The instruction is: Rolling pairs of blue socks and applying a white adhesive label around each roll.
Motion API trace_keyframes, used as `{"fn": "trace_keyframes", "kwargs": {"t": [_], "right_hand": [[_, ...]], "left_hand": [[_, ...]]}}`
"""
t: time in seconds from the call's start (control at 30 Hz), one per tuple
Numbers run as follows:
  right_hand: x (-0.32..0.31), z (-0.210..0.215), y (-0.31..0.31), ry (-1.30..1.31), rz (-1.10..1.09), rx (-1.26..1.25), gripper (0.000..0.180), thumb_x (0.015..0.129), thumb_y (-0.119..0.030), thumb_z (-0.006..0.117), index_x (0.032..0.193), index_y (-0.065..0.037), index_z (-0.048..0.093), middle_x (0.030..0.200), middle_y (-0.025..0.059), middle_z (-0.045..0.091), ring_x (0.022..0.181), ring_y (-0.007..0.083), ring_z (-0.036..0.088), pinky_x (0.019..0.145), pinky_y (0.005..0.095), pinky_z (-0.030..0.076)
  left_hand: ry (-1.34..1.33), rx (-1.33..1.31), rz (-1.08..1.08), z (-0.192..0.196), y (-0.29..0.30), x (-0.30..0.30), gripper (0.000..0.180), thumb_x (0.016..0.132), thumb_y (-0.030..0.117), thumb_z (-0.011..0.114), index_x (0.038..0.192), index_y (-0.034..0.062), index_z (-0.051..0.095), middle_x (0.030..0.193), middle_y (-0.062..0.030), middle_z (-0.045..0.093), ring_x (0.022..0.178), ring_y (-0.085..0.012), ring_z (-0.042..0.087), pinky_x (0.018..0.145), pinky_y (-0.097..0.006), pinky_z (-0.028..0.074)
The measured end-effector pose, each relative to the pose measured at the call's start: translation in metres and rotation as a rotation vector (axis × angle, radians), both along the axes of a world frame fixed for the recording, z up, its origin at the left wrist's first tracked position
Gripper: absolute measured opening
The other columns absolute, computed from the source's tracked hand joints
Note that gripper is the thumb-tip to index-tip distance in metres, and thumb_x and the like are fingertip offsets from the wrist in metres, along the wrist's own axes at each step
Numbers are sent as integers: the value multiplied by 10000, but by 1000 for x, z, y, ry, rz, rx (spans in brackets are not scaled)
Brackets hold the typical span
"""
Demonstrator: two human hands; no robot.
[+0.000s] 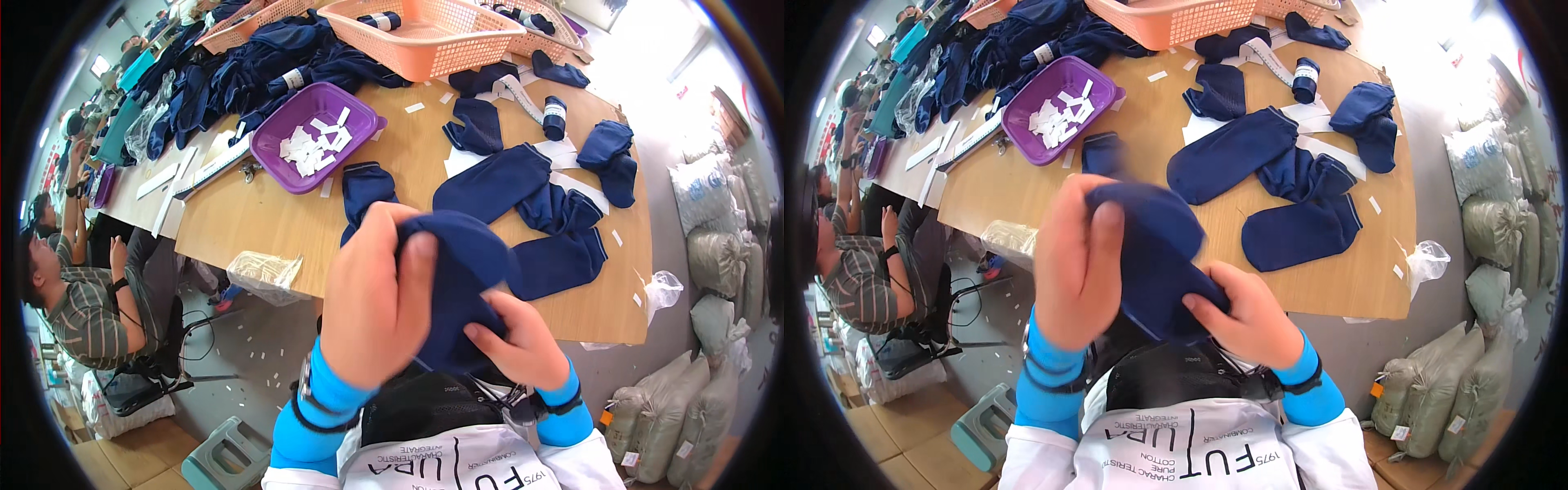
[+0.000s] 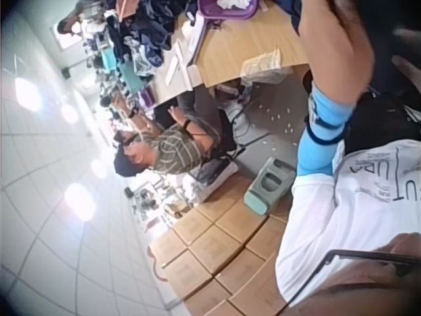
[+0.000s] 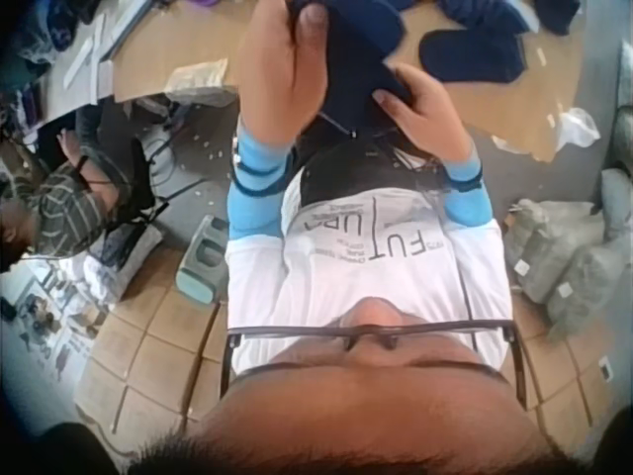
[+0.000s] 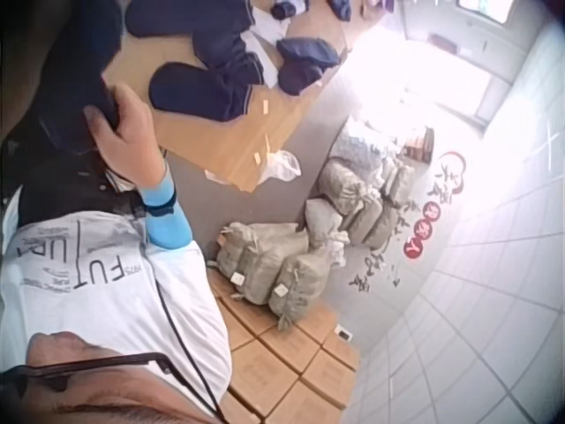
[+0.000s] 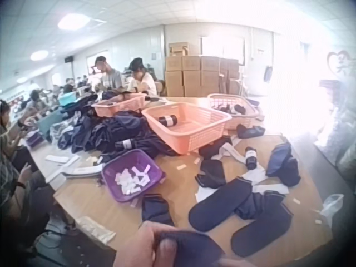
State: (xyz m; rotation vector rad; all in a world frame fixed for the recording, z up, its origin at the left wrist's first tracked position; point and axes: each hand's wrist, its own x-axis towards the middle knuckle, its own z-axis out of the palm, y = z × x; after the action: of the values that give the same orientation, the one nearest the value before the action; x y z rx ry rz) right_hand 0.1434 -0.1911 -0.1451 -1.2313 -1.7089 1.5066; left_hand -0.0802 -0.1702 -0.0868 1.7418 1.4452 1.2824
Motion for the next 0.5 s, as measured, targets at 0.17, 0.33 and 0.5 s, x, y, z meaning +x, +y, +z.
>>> {"fn": "trace_keyframes", "kwargs": {"t": [0.17,0.33,0.5], "right_hand": [[-4,-5,19,-76,-91,-159,253,999,-135,724,1160,36,629,788,95,664,591,178,642,586,334,516],[-17,10,2,-444,-193,348,459,891,-145,819,1266,22,613,975,163,663,850,335,658,820,437,552],[-13,-6,10,-565,4,641,527,806,-202,879,1251,-28,657,1341,173,576,1298,416,501,1132,492,417]], "left_hand": [[230,-123,181,-93,26,-18,133,1036,94,651,1138,19,609,992,-218,728,942,-439,712,764,-494,550],[243,42,221,-101,23,-19,413,984,43,696,1379,49,573,942,-163,713,739,-314,665,706,-409,531],[205,93,196,-103,18,-19,571,941,-2,751,1465,30,527,1308,-143,650,773,-218,601,697,-318,527]]}}
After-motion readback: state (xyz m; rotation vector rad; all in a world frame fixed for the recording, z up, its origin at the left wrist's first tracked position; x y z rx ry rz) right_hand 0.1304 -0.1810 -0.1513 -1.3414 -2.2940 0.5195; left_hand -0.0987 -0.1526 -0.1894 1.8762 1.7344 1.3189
